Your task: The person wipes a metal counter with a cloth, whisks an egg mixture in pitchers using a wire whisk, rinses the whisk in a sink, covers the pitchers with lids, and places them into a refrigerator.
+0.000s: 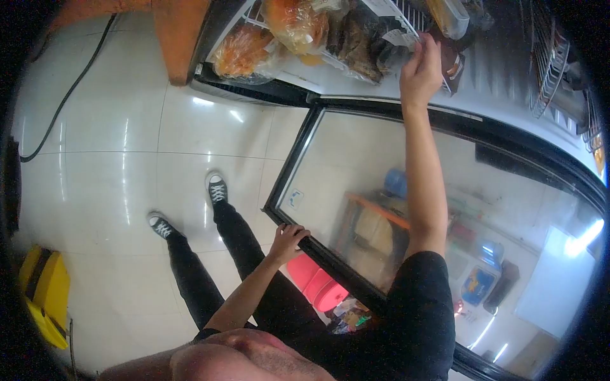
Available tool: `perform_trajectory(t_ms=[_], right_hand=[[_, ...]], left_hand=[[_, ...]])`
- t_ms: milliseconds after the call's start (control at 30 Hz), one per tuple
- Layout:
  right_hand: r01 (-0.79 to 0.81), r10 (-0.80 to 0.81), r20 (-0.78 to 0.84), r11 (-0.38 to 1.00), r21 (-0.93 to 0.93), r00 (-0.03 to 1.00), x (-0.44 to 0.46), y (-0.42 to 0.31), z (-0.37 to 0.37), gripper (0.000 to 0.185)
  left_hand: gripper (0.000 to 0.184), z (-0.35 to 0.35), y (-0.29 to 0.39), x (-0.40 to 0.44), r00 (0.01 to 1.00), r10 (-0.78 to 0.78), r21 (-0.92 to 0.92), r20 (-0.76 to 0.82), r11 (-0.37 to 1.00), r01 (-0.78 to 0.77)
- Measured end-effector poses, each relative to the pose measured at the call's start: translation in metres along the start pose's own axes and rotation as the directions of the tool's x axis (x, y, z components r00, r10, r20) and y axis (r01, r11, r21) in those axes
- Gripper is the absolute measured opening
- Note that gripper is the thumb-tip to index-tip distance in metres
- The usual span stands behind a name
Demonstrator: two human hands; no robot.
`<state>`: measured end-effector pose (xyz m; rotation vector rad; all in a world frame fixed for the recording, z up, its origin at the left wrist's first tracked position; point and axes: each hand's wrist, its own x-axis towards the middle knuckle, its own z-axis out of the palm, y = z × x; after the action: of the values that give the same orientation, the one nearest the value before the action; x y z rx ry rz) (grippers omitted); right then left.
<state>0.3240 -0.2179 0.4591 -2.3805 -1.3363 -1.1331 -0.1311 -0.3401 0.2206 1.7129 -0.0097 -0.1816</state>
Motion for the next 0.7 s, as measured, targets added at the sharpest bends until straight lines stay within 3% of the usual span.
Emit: perform_trajectory(t_ms=[67,167,200,267,400,467,533,600,700], right_hand=[[0.007,-0.01,0.071,0.999,0.042,0.997,0.004,0.006,-0.008,0.024],[0.164,-0.151,0.209,0.985,-0.049,0.966,0.019,0.013,-0.024,0.024],[0.1,-0.083,0.261,0.994,-0.052,0.962,0.022,0.009,-0.029,0.024],[0.015,-0.021,0.204,0.999,0.03,0.979,0.021,0.0,-0.031,0.024],[-0.112,0.138,-0.138,0.977,0.183,0.981,0.005,-0.041,-0.03,0.021],[-0.138,0.117,0.082,0.932,0.334,0.99,-0.009,-0.108,-0.027,0.02],[-0.025,-0.131,0.322,0.899,0.438,0.937,-0.037,-0.158,0.007,0.019],[-0.146,-0.028,0.338,0.866,0.478,0.941,-0.063,-0.188,0.059,0.021],[-0.12,0.028,0.232,0.911,0.394,0.972,-0.057,-0.188,0.121,0.019]], left_hand=[[0.058,0.001,0.001,0.0,1.0,-0.007,-0.024,-0.01,1.0,0.006],[0.053,0.006,-0.004,0.0,1.0,-0.005,-0.009,0.007,1.0,0.005],[0.053,0.005,-0.004,0.0,1.0,0.001,-0.01,-0.004,1.0,-0.001],[0.052,0.005,-0.004,-0.001,1.0,0.006,-0.013,-0.022,1.0,-0.006],[0.064,0.004,-0.003,-0.001,0.998,0.013,-0.04,-0.057,0.999,-0.016],[0.064,0.002,-0.004,0.002,0.998,0.017,-0.033,-0.064,0.999,-0.019],[0.061,0.003,-0.002,-0.003,0.999,0.011,-0.045,-0.041,0.999,-0.013],[0.055,0.001,-0.004,-0.001,1.0,0.001,-0.059,-0.021,0.998,-0.003],[0.059,0.0,-0.004,-0.003,1.0,-0.005,-0.054,-0.031,0.999,0.004]])
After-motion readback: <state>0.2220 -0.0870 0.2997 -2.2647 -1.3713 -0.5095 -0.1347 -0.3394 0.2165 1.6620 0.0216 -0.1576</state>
